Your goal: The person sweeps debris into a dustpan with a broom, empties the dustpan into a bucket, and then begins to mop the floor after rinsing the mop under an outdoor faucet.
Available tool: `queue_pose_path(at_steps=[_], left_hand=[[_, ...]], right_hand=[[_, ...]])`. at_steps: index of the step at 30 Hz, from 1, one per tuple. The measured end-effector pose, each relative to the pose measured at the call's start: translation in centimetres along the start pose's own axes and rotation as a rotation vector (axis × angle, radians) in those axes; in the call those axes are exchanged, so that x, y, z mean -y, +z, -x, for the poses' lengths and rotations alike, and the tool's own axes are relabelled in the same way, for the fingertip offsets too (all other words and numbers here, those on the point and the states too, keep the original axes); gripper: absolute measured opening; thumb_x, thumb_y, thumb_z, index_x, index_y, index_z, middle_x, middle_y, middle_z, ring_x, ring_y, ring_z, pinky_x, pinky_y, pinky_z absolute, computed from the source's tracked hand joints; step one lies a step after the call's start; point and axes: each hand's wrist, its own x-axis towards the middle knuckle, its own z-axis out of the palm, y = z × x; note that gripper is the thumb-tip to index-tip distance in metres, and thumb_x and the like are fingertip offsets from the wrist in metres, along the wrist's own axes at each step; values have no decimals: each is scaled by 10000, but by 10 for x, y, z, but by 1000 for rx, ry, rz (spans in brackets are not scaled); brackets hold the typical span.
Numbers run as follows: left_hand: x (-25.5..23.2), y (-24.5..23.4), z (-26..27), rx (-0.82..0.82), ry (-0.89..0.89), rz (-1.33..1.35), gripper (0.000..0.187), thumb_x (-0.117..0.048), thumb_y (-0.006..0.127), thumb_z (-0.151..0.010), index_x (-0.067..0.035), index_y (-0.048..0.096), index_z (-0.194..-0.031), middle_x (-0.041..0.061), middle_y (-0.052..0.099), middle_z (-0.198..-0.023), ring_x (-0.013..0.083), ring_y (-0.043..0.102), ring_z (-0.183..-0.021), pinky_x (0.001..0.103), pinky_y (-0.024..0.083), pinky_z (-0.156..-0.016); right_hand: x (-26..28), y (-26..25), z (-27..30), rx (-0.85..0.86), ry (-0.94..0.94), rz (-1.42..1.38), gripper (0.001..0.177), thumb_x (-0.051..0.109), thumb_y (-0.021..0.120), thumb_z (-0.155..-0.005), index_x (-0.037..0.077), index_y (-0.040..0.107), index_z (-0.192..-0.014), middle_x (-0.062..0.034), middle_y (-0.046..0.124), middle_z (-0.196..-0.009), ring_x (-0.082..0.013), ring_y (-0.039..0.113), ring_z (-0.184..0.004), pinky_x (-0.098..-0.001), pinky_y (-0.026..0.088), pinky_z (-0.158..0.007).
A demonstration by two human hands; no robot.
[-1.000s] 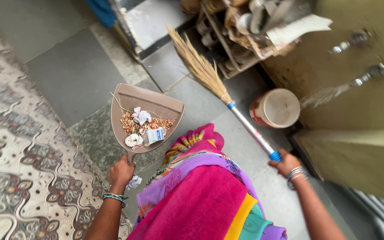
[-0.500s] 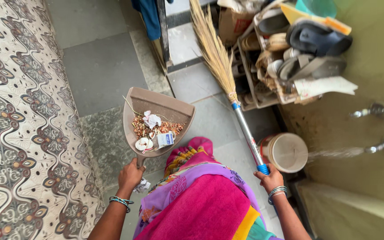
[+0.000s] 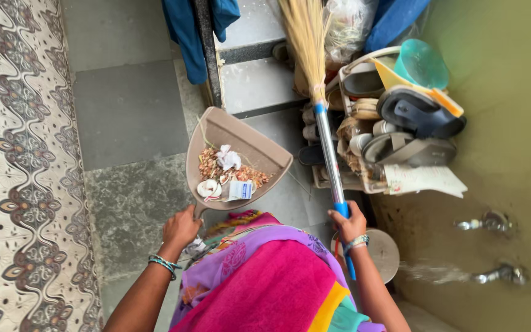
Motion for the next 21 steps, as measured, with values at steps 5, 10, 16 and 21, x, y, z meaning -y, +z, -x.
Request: queue_pose_path(at_steps=[5, 10, 16, 21], left_hand=[[-48, -19, -35, 8, 23, -28, 451, -362, 683, -889, -146, 596, -1275, 218, 712, -1160, 443, 677, -1099, 547, 534, -947], [-77, -44, -86, -20, 72, -19, 394, -329, 676, -873, -153, 619, -1221, 183, 718, -1154, 436, 677, -1095, 549, 542, -930], [-99, -84, -158, 10, 78, -32, 339, -281, 638, -890, -150, 624, -1202, 225, 721, -1094, 456, 683, -1055, 551, 547, -915], [-117, -120, -205, 40, 116, -69, 361, -278, 627, -893, -123, 613, -1219, 238, 727, -1085, 455, 698, -1039, 556, 542, -930]], right_hand=[[34, 8, -81, 34, -95, -62, 338, 177, 824, -779, 10, 624, -993, -53, 650, -679, -128, 599, -516, -290, 475, -481], [81, 28, -160, 84, -80, -107, 304, 164, 806, -787, 33, 621, -990, -54, 627, -642, -135, 576, -493, -297, 449, -456], [144, 56, -231, 71, -108, -120, 329, 173, 826, -781, 31, 608, -983, -38, 643, -672, -134, 595, -504, -296, 475, -469], [184, 70, -281, 71, -86, -61, 296, 174, 833, -798, 25, 627, -951, -57, 658, -683, -134, 620, -529, -291, 496, -499]])
